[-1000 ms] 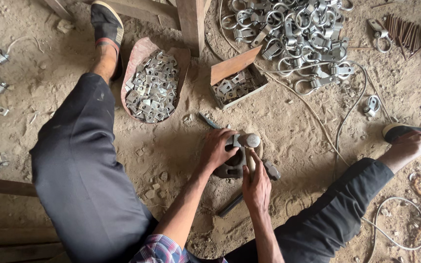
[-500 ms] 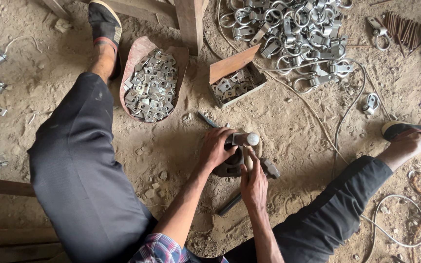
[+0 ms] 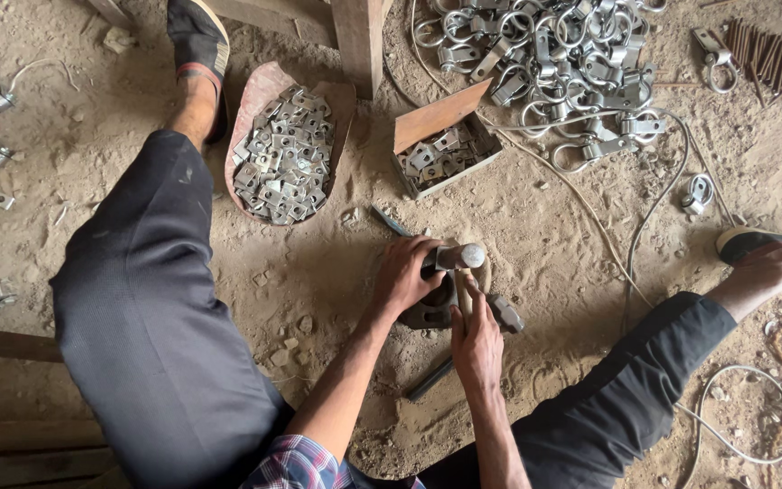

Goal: The person sits on the ground and uses a hammer to strike small metal pieces placed on a metal anvil. They repeatedly pick up metal parts from a nearby container, position them on the anvil, and hammer them into shape before placing them into a wooden box.

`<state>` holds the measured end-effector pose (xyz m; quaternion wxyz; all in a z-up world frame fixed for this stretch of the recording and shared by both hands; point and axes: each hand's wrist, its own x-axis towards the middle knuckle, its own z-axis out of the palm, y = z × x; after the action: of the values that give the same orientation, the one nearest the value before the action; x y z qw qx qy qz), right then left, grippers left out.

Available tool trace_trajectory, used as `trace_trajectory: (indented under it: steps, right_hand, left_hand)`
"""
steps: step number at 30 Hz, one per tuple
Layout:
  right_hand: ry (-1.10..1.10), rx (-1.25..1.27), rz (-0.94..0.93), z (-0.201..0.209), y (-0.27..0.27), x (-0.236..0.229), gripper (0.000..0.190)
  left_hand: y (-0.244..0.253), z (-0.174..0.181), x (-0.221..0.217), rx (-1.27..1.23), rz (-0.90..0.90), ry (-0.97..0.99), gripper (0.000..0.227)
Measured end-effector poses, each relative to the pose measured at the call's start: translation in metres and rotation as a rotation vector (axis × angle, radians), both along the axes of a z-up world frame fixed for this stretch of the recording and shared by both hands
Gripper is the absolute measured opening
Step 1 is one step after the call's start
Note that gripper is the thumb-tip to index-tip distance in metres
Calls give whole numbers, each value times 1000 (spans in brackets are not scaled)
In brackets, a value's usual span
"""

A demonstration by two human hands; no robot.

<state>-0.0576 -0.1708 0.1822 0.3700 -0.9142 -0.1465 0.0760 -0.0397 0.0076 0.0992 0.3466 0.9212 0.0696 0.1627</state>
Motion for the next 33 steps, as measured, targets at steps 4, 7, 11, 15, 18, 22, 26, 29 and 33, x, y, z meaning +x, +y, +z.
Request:
trace_trajectory:
  steps: [4, 7, 11, 15, 18, 22, 26, 29, 33]
  right_hand:
    - [-31, 52, 9, -4, -2, -1, 53]
    - [-53, 74, 14, -4, -7, -1, 52]
    - [4, -46, -9, 2, -18, -5, 53]
    - [-88, -24, 79, 14, -26, -8, 49]
    - [2, -45, 44, 18, -23, -8, 50]
    - [-86, 14, 87, 18, -24, -9, 47]
    - [21, -53, 51, 13, -25, -7, 50]
    - [23, -65, 52, 11, -27, -6, 52]
    - [-30, -40, 72, 12, -28, -7, 51]
  left_hand:
    - [0, -1, -1, -3, -6, 20, 61]
    - [0, 8, -1, -30, -9, -14, 62]
    - [2, 26, -2, -50, -17, 112, 62]
    - [-2, 27, -5, 69, -67, 89, 83]
    - [-5, 8, 1, 203, -101, -2, 80]
    - [-7, -7, -3, 275, -87, -31, 74]
    - [-8, -5, -5, 244, -29, -33, 51]
    - [-10, -2, -4, 190, -2, -144, 41]
    - [-9, 5, -8, 134, -9, -157, 42]
